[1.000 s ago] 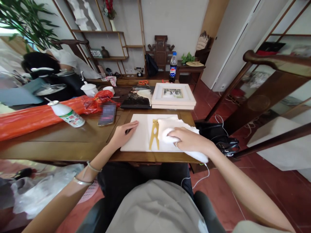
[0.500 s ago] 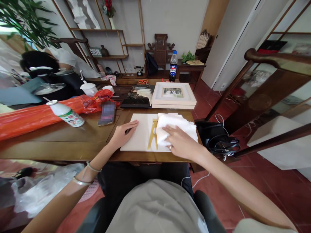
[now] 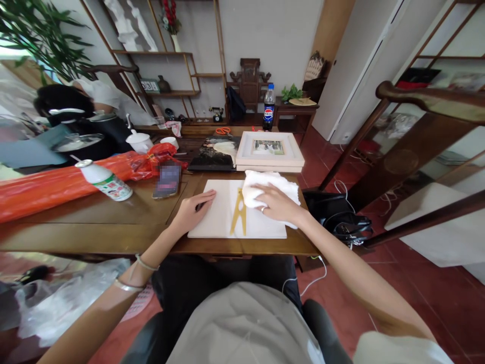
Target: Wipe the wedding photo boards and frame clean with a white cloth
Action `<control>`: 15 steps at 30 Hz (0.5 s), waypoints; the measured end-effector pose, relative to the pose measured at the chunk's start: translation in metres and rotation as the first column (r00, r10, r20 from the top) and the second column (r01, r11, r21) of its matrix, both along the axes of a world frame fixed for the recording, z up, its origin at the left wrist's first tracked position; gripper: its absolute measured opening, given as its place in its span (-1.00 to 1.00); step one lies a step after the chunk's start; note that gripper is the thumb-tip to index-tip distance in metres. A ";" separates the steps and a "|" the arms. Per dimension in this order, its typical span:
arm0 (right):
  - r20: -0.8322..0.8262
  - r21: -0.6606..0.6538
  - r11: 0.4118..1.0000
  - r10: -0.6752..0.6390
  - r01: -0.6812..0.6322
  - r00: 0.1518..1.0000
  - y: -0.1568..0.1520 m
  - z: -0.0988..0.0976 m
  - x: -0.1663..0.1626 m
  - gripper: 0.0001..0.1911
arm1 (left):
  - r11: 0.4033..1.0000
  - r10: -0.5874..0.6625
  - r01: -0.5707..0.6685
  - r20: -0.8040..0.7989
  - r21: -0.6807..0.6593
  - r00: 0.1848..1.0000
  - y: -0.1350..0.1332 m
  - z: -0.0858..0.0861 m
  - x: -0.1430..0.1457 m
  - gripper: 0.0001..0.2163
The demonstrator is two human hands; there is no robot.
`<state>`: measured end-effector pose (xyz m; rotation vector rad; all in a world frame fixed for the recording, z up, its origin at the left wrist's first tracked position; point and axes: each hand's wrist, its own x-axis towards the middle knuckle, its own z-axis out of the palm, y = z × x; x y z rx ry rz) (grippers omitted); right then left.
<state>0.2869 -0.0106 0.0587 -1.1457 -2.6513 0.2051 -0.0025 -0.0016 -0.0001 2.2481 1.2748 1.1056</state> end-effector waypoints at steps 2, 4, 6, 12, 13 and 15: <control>-0.070 0.028 0.994 -0.106 0.108 0.992 0.007 -0.010 -0.001 -0.82 | 1.000 0.002 -0.002 0.000 -0.002 1.000 0.000 0.000 0.000 -0.72; -0.116 0.007 0.975 -0.221 0.223 0.968 0.001 -0.015 -0.006 -0.79 | 1.000 -0.001 0.001 0.003 -0.002 1.000 0.000 -0.001 0.000 -0.71; -0.113 -0.021 0.963 -0.270 0.270 0.956 -0.017 -0.015 -0.012 -0.79 | 1.000 -0.002 0.002 0.003 -0.003 1.000 0.000 -0.001 0.000 -0.72; -0.116 -0.063 0.992 -0.117 0.110 0.986 -0.078 -0.003 -0.027 -0.81 | 1.000 0.007 -0.007 0.013 -0.006 1.000 0.000 -0.002 0.001 -0.72; -0.135 -0.066 0.992 -0.116 0.108 0.984 -0.079 -0.003 -0.028 -0.81 | 1.000 0.006 -0.006 0.012 -0.007 1.000 0.000 -0.002 0.001 -0.72; -0.175 -0.057 0.990 -0.136 0.128 0.975 -0.070 -0.007 -0.033 -0.82 | 1.000 0.002 -0.002 0.011 -0.008 1.000 0.000 -0.002 0.000 -0.72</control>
